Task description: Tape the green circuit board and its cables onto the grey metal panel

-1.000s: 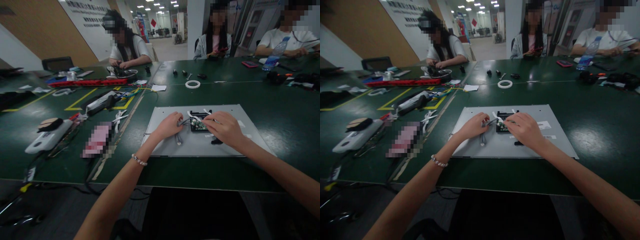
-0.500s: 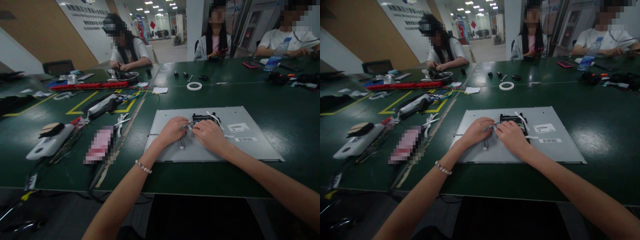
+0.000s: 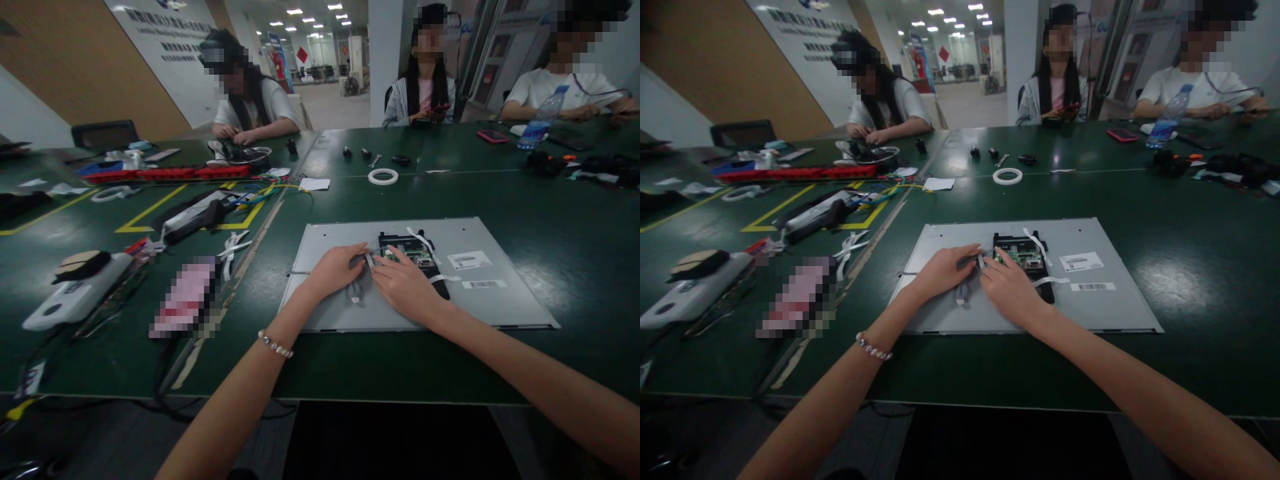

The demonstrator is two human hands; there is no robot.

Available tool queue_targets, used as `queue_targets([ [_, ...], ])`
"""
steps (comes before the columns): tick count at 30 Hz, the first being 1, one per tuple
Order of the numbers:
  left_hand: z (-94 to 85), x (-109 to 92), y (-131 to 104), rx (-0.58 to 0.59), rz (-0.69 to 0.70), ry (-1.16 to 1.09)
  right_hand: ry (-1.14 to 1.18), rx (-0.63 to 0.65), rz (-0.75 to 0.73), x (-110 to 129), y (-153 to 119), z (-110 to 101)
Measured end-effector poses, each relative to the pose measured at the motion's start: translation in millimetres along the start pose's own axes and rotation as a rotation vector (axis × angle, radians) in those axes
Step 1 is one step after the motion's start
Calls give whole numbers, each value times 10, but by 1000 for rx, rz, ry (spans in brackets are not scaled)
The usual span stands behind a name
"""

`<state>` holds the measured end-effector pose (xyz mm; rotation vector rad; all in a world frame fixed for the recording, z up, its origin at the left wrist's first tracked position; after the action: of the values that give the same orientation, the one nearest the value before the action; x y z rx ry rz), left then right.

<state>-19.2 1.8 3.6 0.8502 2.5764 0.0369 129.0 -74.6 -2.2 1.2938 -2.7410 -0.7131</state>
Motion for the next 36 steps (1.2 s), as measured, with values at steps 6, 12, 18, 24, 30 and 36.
queue_targets([
  [6,21,-6,15,-16,-51,-36,62,5,60,7,25,-34],
  [12,59,-20,4,-18,-30,57,58,65,79,9,28,-21],
  [18,65,-97,-23,19,-37,152,-10,119,-15,83,5,-124],
  [24,67,-88,-32,26,-84,128,5,133,-33,123,-73,-187],
  [30,33,-63,-44,31,-63,60,13,113,-90,157,-175,-225],
  [36,64,-50,-54,5,-64,126,115,113,-96,249,-416,-364],
])
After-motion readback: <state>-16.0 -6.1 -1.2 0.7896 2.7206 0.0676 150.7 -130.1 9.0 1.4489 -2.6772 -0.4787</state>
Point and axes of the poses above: each hand's wrist, its own y-axis towards the middle knuckle, its own z-axis out of the palm, x = y × z, the point moved 3 cm from there along y, towards the middle knuckle, and after that the axes turned 8 degrees about -z, right-handed, at the moved point
